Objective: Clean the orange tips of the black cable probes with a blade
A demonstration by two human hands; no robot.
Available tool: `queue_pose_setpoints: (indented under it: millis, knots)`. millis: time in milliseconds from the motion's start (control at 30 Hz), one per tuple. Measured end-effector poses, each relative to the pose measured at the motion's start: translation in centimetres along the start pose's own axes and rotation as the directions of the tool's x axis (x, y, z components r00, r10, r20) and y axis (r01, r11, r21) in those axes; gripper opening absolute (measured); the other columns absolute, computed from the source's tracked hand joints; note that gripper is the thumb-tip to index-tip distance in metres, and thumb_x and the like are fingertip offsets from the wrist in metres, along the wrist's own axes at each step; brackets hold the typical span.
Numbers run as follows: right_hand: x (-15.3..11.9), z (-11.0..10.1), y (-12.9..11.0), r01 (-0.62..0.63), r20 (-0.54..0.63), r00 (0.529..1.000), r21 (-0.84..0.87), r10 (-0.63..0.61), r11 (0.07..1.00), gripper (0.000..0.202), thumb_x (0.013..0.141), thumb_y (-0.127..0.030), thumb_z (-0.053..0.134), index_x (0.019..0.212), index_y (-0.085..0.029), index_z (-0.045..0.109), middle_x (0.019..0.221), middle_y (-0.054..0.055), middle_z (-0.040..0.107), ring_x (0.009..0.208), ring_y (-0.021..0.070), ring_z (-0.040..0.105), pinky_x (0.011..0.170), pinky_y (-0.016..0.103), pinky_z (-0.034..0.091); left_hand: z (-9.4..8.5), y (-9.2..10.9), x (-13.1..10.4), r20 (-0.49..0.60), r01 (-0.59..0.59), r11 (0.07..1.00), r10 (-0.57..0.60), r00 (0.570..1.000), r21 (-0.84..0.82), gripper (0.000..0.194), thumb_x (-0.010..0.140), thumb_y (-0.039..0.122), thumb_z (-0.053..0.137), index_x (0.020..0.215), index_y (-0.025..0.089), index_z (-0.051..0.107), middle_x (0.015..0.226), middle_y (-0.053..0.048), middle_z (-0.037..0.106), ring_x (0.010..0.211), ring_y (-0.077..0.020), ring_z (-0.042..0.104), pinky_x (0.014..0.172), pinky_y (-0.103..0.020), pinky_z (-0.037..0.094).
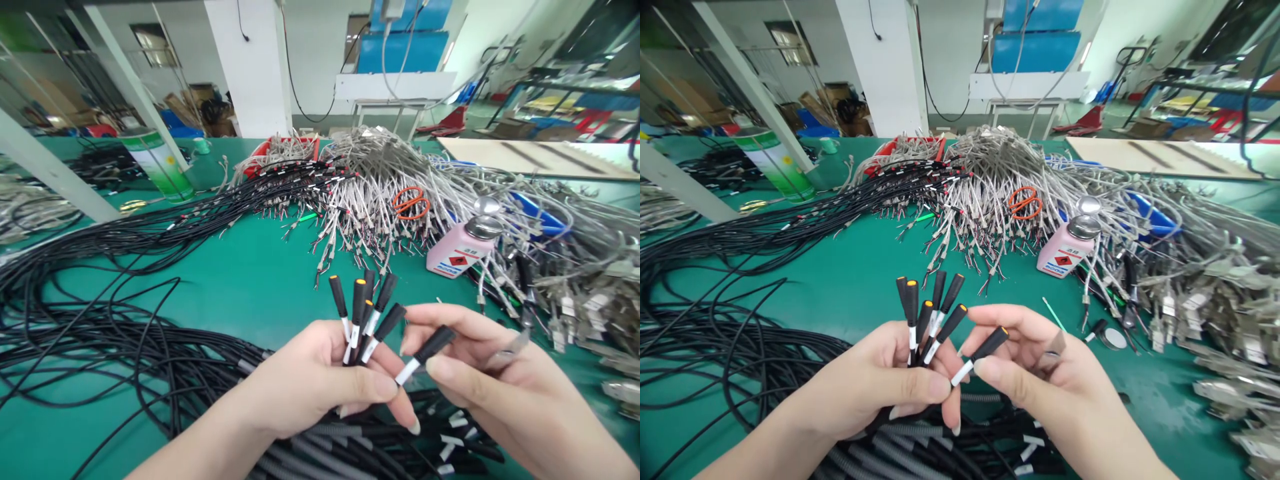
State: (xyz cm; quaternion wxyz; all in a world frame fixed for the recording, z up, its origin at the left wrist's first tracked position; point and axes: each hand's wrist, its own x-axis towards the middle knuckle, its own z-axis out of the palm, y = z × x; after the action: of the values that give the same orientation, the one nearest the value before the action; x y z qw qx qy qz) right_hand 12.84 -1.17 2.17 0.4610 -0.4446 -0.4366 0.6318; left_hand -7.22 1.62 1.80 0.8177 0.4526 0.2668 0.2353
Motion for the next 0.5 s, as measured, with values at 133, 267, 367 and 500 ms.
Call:
queue_pose_setpoints:
  millis: [133, 267, 367, 500]
  knots:
    - [-0.05, 0.52, 0.17, -0.065, -0.049, 0.997, 0.03, 0.066, 0.997, 0.026, 0.071, -0.041, 0.081, 0.092, -0.027, 0.074, 0.077, 0.001, 0.07, 0.067, 0.0128, 0.064, 0.06, 0.019, 0.051, 0.09, -0.09, 0.18, 0.02, -0.016, 0.999, 0.017, 1.0, -0.052, 0.014, 0.078, 0.024, 0.07, 0.084, 0.01, 0.069, 0.069, -0.005, 0.068, 0.046, -0.0048, 0.031, 0.044, -0.022, 0.02]
    - [0.11, 0.35, 0.38, -0.075, -0.05, 0.996, 0.069, 0.079, 0.995, 0.021, 0.071, -0.04, 0.081, 0.086, -0.026, 0.073, 0.074, 0.001, 0.069, 0.065, 0.0103, 0.061, 0.058, 0.015, 0.047, 0.33, -0.05, 0.24, -0.021, -0.001, 0.993, -0.001, 1.0, -0.121, 0.011, 0.076, 0.018, 0.071, 0.083, 0.012, 0.067, 0.076, -0.007, 0.072, 0.045, -0.0038, 0.036, 0.044, -0.02, 0.024]
    - [0.22, 0.09, 0.6, -0.045, -0.01, 0.999, 0.027, 0.045, 0.999, 0.019, 0.073, -0.04, 0.079, 0.083, -0.025, 0.071, 0.072, 0.0, 0.066, 0.059, 0.0086, 0.055, 0.052, 0.016, 0.042, 0.33, -0.07, 0.31, -0.026, 0.007, 0.991, -0.011, 1.0, -0.137, 0.01, 0.075, 0.017, 0.072, 0.083, 0.012, 0.067, 0.077, -0.007, 0.073, 0.045, -0.0034, 0.038, 0.044, -0.019, 0.026]
    - [0.26, -0.01, 0.76, -0.11, -0.074, 0.991, -0.024, 0.108, 0.994, 0.029, 0.07, -0.047, 0.08, 0.079, -0.023, 0.067, 0.062, -0.002, 0.053, 0.054, 0.0079, 0.044, 0.049, 0.018, 0.033, 0.3, -0.15, 0.41, -0.027, 0.018, 0.99, -0.022, 0.999, -0.142, 0.01, 0.075, 0.015, 0.073, 0.082, 0.012, 0.067, 0.077, -0.007, 0.073, 0.046, -0.0034, 0.04, 0.044, -0.018, 0.029]
